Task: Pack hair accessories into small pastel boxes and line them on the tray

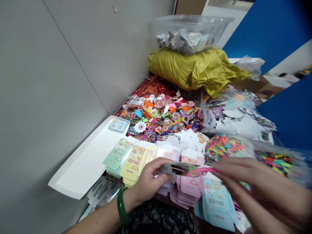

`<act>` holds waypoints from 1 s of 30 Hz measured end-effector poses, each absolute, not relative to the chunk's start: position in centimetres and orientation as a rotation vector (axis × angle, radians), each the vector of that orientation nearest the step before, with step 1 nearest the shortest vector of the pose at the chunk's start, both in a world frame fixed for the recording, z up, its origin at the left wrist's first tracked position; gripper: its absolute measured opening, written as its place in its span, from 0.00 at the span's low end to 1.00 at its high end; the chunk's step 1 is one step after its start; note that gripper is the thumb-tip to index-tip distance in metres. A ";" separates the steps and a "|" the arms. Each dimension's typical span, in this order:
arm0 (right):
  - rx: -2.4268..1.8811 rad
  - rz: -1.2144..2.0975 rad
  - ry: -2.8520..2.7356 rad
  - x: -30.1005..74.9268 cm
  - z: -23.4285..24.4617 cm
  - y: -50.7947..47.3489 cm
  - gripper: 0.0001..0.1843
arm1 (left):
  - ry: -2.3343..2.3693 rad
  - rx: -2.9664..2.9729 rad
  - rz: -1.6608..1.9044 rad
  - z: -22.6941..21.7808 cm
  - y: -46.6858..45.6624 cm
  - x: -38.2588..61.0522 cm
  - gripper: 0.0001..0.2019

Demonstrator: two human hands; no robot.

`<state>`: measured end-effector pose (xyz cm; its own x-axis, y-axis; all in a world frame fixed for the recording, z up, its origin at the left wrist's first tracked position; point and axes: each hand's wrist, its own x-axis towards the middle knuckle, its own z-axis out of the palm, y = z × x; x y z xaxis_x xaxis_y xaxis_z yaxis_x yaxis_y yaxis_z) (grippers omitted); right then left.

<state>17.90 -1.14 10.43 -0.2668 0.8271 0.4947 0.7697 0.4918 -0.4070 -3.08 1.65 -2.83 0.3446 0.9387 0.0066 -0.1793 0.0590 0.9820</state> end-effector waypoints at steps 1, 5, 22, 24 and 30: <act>-1.281 0.106 -2.139 17.3 10.1 -0.9 0.12 | 0.831 1.198 1.006 -2.8 1.6 -3.0 0.15; -1.133 0.114 -2.367 15.8 8.1 -0.3 0.14 | 0.840 1.212 0.975 -2.5 1.5 -2.8 0.14; -1.259 0.441 -2.339 14.5 6.6 0.3 0.16 | 0.933 1.335 0.983 -2.7 2.2 -1.9 0.15; -1.268 0.517 -2.364 14.4 6.4 0.0 0.15 | 0.902 1.327 0.983 -2.6 2.1 -1.7 0.14; -1.452 0.560 -1.690 17.8 5.5 -0.9 0.07 | 0.869 1.157 0.953 -1.7 2.3 -1.5 0.14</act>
